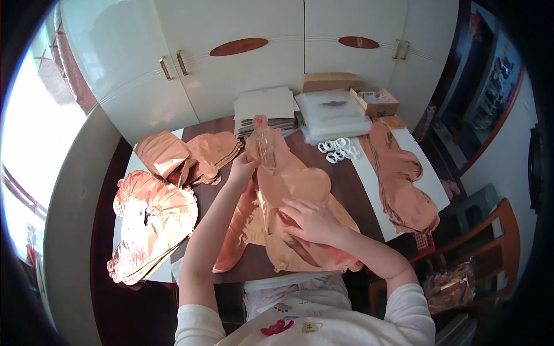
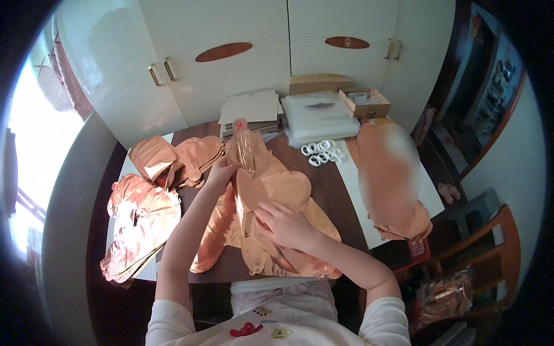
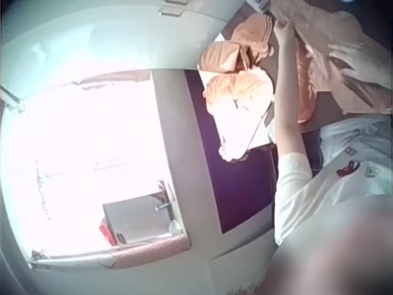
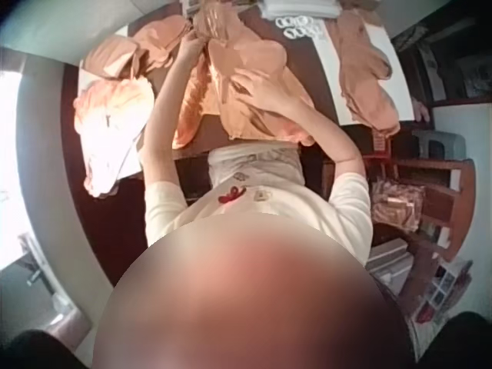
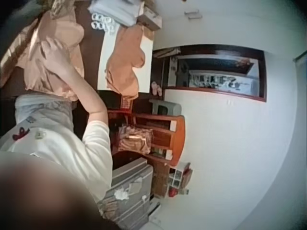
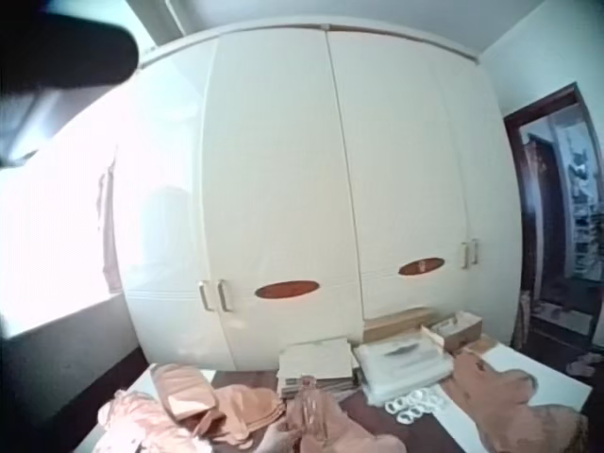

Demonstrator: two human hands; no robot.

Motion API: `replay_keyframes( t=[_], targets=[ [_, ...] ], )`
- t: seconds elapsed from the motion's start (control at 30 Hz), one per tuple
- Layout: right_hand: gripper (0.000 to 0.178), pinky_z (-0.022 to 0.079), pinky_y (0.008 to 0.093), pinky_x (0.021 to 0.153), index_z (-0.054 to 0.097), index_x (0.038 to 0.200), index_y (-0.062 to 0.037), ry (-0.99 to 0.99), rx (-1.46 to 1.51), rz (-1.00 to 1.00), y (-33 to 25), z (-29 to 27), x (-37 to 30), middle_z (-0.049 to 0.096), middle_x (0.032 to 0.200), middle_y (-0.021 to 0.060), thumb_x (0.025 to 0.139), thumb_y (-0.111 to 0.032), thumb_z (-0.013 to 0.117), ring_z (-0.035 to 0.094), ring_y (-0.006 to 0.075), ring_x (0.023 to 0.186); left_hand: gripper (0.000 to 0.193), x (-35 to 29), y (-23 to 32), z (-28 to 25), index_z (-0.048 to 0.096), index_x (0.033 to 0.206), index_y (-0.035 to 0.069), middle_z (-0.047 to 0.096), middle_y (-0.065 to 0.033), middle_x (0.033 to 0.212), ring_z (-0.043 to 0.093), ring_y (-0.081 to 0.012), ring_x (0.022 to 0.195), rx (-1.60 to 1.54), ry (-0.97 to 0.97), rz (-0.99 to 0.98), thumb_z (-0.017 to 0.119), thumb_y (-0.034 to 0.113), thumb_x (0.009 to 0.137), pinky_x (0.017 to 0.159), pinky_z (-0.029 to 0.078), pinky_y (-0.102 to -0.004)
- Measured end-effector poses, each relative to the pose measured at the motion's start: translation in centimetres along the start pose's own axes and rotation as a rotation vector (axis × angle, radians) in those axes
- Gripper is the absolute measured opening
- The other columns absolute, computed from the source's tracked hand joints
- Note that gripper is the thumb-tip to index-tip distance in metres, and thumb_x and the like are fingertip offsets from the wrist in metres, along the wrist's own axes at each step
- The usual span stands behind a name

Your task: Fold a metallic letter balloon and place it into a cardboard packaging sleeve.

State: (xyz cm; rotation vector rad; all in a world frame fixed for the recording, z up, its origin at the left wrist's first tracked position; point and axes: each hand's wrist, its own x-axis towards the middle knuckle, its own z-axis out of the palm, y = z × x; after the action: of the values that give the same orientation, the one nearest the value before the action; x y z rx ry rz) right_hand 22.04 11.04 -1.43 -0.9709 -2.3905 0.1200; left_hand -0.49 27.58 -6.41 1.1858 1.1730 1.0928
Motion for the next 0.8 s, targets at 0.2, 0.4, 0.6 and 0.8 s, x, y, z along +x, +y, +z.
replay_keyframes(
  t=[0.2,0.4,0.6,0.8],
  targets=[
    [0.057,0.034,0.0421,0.105,0.048,0.129,-0.0053,-0.318,0.101,-0.010,1.7,1.3,-3.2,0.042,0.138,0.0153,0.084,-0.038,0.061,0.041,0.0308,0.128,0.047,-0.3,-0.4,0.7,0.049,0.113,-0.005,0.066,-0.0165,0.097,0.065,-0.0321,0.084,0.759,0.203,0.376,0.067,0.020,0.078,0.073,0.050,-0.0397],
    [0.052,0.036,0.0449,0.102,0.050,0.122,-0.0048,-0.119,0.023,0.206,2.8,-1.0,-5.7,0.041,0.135,0.0196,0.080,-0.030,0.068,0.044,0.0364,0.121,0.078,-5.8,2.2,0.2,0.030,0.139,-0.001,0.043,-0.0226,0.137,0.043,-0.0357,0.126,1.067,-0.120,0.430,0.066,0.034,0.079,0.103,0.037,-0.0441],
    [0.061,0.029,0.0546,0.106,0.042,0.130,-0.0021,-0.152,0.005,0.277,5.3,-0.9,-6.9,0.031,0.141,0.0233,0.082,-0.031,0.065,0.036,0.0386,0.129,0.074,-10.8,0.3,-0.9,0.036,0.141,0.008,0.034,-0.0157,0.145,0.029,-0.0345,0.136,1.393,-0.314,0.515,0.052,0.054,0.085,0.109,0.022,-0.0528],
    [0.060,0.024,0.0515,0.110,0.040,0.132,-0.0038,-0.210,-0.027,0.214,7.8,-0.3,-4.7,0.032,0.143,0.0199,0.085,-0.035,0.061,0.035,0.0328,0.132,0.075,-12.1,0.1,-2.4,0.035,0.141,0.009,0.035,-0.0146,0.145,0.030,-0.0349,0.135,1.434,-0.211,0.475,0.049,0.057,0.085,0.109,0.021,-0.0530]
  ],
)
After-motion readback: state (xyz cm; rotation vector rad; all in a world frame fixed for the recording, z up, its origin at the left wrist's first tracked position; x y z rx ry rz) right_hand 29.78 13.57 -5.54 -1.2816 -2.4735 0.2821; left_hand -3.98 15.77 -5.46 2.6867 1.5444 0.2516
